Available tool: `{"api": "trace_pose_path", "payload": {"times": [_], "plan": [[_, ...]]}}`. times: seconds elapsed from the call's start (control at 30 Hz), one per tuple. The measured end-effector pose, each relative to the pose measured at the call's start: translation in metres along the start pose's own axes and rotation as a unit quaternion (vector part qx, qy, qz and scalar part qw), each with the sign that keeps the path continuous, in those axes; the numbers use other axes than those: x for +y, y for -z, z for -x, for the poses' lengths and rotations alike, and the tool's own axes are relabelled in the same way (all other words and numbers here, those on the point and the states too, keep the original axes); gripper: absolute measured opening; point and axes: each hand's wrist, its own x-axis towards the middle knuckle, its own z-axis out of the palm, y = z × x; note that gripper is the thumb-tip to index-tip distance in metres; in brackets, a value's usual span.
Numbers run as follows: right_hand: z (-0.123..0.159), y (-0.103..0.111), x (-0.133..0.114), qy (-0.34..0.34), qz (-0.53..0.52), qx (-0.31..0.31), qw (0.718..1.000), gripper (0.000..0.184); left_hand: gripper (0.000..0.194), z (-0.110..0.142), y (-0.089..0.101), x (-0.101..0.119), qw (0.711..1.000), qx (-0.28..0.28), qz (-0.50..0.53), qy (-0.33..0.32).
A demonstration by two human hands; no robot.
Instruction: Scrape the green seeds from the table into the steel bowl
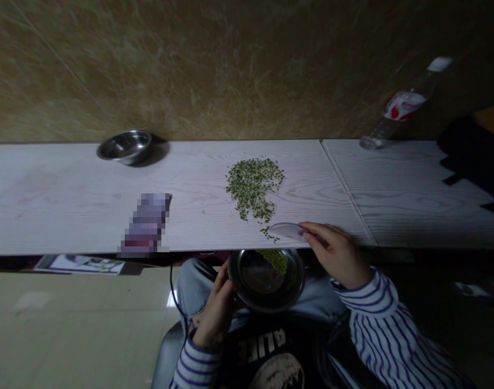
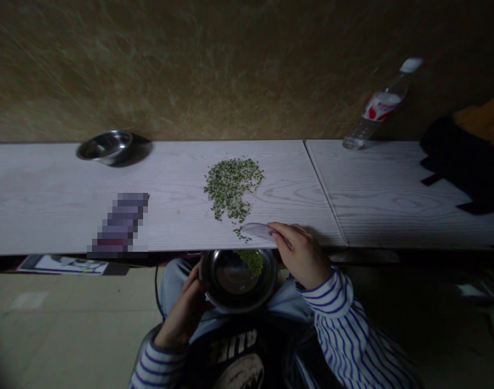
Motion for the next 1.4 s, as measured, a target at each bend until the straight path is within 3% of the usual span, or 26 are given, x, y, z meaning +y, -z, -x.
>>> {"api": "trace_pose_path", "payload": {"times": [0.33, 1.17, 1.4], "plan": [[-0.006, -0.006, -0.001, -0.032, -0.010, 0.010, 0.999, 0.027, 0.073, 0.003, -0.001, 0.005, 1.000, 0.003, 0.007, -0.001], [-0.002, -0.003, -0.013, 0.000, -0.016, -0.015, 1.000, 0.025, 0.081, 0.002, 0.000, 0.003, 1.000, 0.016, 0.023, 0.004], [0.000, -0.003, -0.004, -0.019, -0.019, -0.018, 0.999, 0.025, 0.079, 0.002, -0.001, 0.004, 1.000, 0.020, 0.014, -0.001]]}}
